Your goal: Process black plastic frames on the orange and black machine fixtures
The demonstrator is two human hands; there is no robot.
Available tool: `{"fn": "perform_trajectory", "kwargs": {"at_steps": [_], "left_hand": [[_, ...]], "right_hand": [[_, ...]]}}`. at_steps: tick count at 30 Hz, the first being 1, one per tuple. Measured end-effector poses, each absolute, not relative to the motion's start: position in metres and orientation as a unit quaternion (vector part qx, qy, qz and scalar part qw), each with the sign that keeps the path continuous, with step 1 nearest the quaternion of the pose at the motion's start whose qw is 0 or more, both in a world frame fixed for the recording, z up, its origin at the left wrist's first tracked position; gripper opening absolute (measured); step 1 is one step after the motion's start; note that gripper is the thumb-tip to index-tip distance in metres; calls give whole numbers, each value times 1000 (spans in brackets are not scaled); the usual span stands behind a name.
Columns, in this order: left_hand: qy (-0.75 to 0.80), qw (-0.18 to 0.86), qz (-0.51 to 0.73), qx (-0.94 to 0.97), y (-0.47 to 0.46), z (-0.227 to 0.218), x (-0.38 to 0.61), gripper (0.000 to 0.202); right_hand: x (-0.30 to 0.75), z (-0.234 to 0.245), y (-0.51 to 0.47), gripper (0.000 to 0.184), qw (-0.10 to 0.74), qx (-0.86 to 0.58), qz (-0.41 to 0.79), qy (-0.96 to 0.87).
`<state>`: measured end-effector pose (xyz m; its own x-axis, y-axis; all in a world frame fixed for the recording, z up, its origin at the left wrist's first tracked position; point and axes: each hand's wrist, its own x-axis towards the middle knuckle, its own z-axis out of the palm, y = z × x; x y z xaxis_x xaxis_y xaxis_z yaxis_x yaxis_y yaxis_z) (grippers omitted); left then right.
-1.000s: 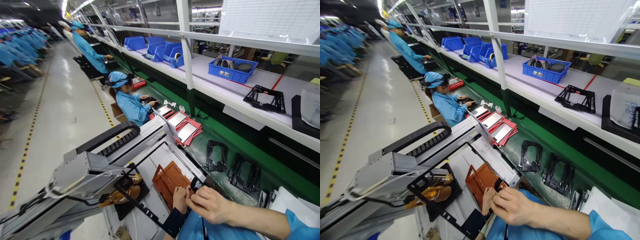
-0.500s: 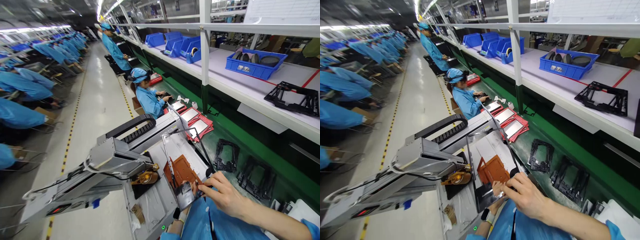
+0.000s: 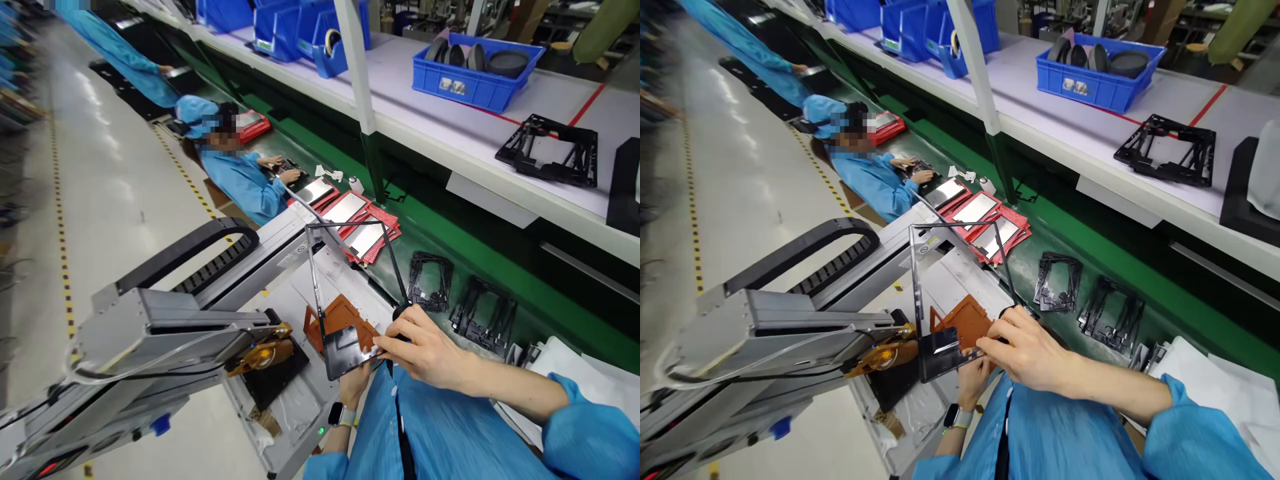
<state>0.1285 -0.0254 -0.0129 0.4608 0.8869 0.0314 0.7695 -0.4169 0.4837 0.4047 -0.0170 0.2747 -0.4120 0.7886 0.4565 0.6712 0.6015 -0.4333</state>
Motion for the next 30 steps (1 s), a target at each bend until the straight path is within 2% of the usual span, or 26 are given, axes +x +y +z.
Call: {"fn": "perform_trajectory", "kwargs": {"at_steps": [3, 7, 10, 13, 18, 21, 23, 27, 30], "left_hand": [[508, 192, 162, 824, -24, -4, 130, 50], [488, 164, 208, 832, -22, 6, 134, 48], [473, 155, 230, 836, -21, 7, 132, 47], [459, 146, 258, 838, -22, 5, 127, 44], [433, 107, 262, 856, -22, 13, 122, 43], [429, 92, 256, 862, -23, 21, 122, 45], [427, 86, 256, 863, -22, 25, 124, 44], [422, 86, 267, 862, -21, 25, 128, 43], [420, 87, 279, 859, -20, 23, 132, 43]], "right_hand": [[407, 244, -12, 20, 335, -453, 111, -819], [425, 150, 11, 23, 317, -521, 151, -778], [475, 69, 32, 24, 208, -657, 175, -703], [553, 18, 44, 27, 78, -781, 176, -594], [677, 4, 55, 25, 21, -861, 122, -494], [706, 1, 66, 36, 21, -882, 80, -463], [694, -8, 68, 38, 26, -873, 80, -481], [616, -40, 39, 30, 23, -783, 160, -600], [560, -66, 3, 38, 17, -715, 206, -668]]}}
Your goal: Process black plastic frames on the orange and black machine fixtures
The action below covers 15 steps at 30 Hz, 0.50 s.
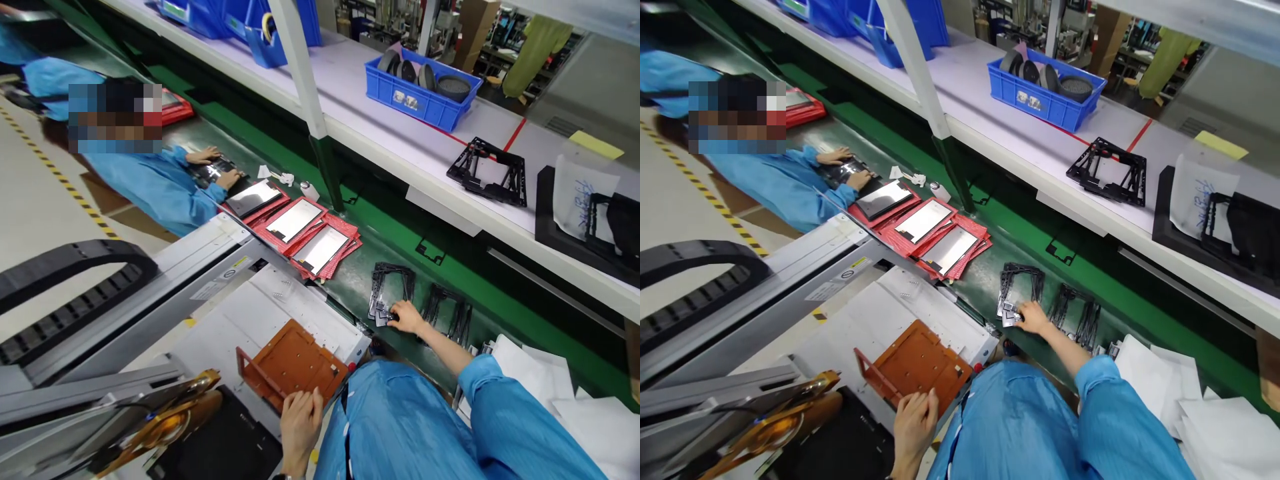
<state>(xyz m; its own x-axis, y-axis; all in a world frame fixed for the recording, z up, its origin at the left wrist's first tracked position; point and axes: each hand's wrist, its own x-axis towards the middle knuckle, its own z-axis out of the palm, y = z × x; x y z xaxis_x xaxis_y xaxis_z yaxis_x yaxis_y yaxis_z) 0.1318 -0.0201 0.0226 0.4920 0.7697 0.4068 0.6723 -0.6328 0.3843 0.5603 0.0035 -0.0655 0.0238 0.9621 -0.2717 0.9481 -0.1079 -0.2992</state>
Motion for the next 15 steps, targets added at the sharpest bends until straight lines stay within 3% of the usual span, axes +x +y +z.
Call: {"fn": "perform_trajectory", "kwargs": {"at_steps": [2, 6, 11, 15], "left_hand": [[419, 87, 283, 858, -19, 21, 134, 43], [420, 94, 289, 855, -18, 23, 139, 42], [443, 97, 295, 841, -23, 30, 141, 42], [462, 100, 311, 825, -27, 35, 140, 45]], "right_hand": [[545, -77, -13, 36, 18, -693, 213, -688], [553, -80, -21, 11, 37, -676, 209, -706], [545, -67, -22, 20, 117, -647, 195, -728], [480, -67, -22, 18, 207, -550, 219, -779]]}}
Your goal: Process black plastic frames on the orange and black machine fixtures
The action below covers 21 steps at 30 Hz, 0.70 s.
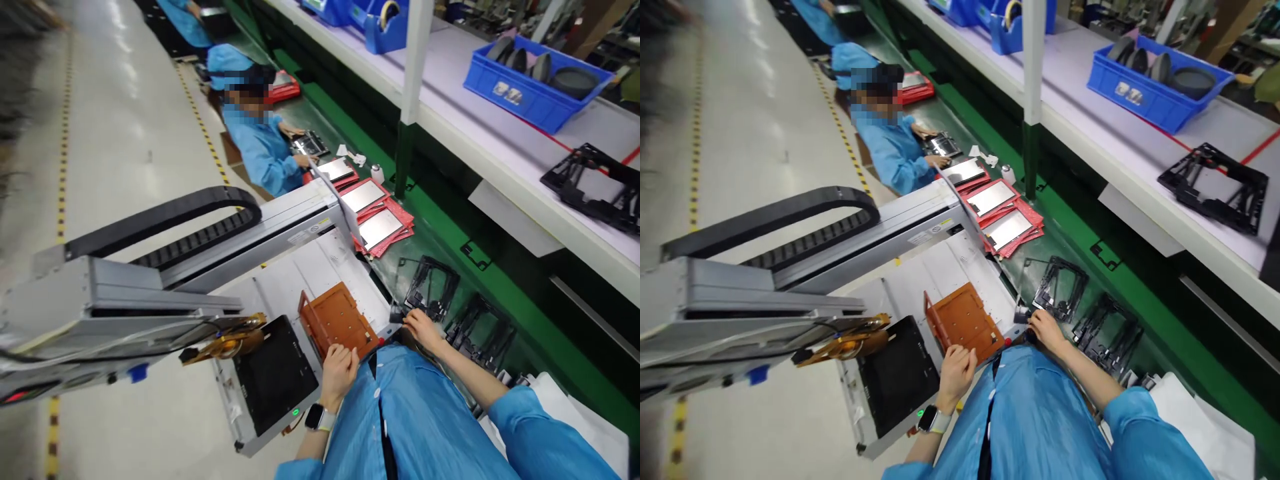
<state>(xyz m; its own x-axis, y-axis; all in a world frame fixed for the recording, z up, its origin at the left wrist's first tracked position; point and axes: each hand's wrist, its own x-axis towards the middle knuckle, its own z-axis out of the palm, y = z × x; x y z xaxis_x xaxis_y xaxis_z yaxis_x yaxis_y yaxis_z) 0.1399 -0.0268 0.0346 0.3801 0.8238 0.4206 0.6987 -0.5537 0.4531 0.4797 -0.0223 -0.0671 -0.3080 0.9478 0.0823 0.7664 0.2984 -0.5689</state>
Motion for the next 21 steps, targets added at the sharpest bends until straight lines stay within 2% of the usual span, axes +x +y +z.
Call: {"fn": "perform_trajectory", "kwargs": {"at_steps": [2, 7, 9, 21], "left_hand": [[468, 100, 318, 819, -28, 36, 139, 44], [484, 90, 325, 808, -33, 40, 134, 40], [491, 85, 324, 804, -35, 40, 130, 39], [528, 117, 294, 788, -44, 30, 121, 37]], "right_hand": [[434, -74, -18, 15, 191, -483, 243, -819], [332, -97, -5, 11, 71, -344, 268, -897], [310, -103, -3, 11, 46, -319, 272, -907], [289, -105, 2, 17, 53, -283, 284, -914]]}}
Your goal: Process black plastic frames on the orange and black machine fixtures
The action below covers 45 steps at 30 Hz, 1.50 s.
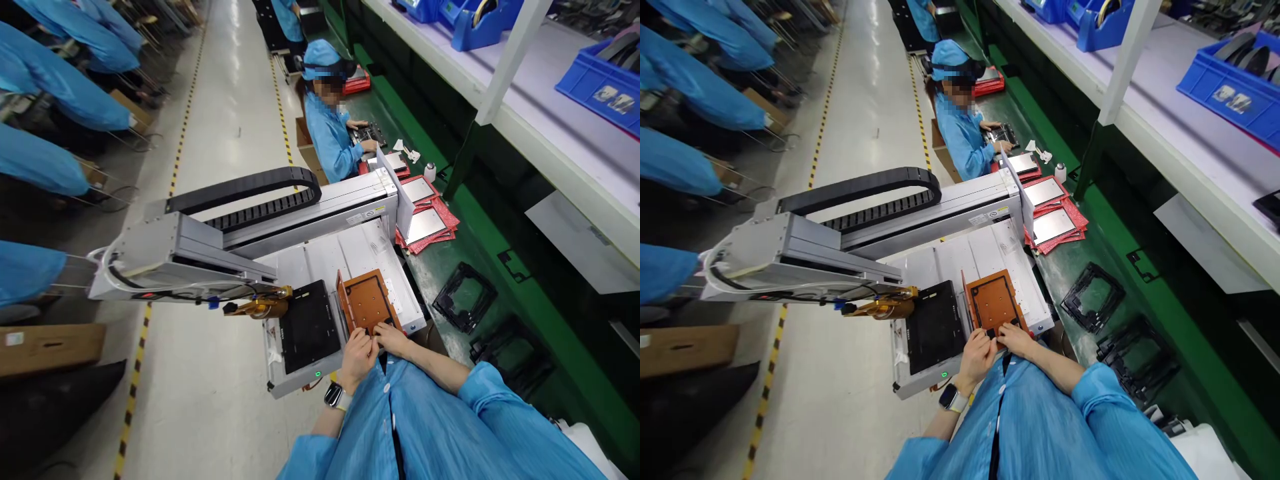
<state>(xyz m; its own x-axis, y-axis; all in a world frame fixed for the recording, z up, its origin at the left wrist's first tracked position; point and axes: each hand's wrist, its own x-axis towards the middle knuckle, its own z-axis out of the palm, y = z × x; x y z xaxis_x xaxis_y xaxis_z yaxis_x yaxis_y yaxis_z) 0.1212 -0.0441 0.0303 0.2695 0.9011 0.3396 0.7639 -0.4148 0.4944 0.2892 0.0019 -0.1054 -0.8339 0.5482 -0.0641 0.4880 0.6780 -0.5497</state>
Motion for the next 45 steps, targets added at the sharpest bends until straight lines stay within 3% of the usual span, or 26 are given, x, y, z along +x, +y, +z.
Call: {"fn": "perform_trajectory", "kwargs": {"at_steps": [4, 9, 14, 22, 25, 28, 31, 34, 45], "left_hand": [[530, 138, 291, 785, -43, 25, 124, 32], [490, 180, 280, 806, -42, 14, 136, 15], [384, 254, 218, 860, -25, -23, 147, 25], [314, 285, 91, 901, 8, -94, 149, 35], [317, 278, 78, 903, -1, -106, 139, 41], [326, 279, 82, 900, -15, -110, 131, 43], [321, 290, 90, 897, -30, -108, 129, 41], [320, 296, 93, 895, -40, -102, 133, 36], [322, 345, 94, 877, -43, -76, 152, 31]], "right_hand": [[289, -99, -3, 22, 74, -315, 284, -903], [322, -89, -20, 47, 149, -415, 283, -852], [385, -84, -52, 47, 168, -544, 266, -778], [483, -85, -130, 45, 142, -809, 164, -547], [520, -83, -162, 64, 107, -868, 127, -468], [552, -84, -188, 85, -2, -897, 123, -424], [569, -91, -197, 72, -66, -893, 143, -422], [571, -101, -188, 60, -70, -878, 156, -447], [573, -108, -171, 54, -61, -859, 185, -473]]}}
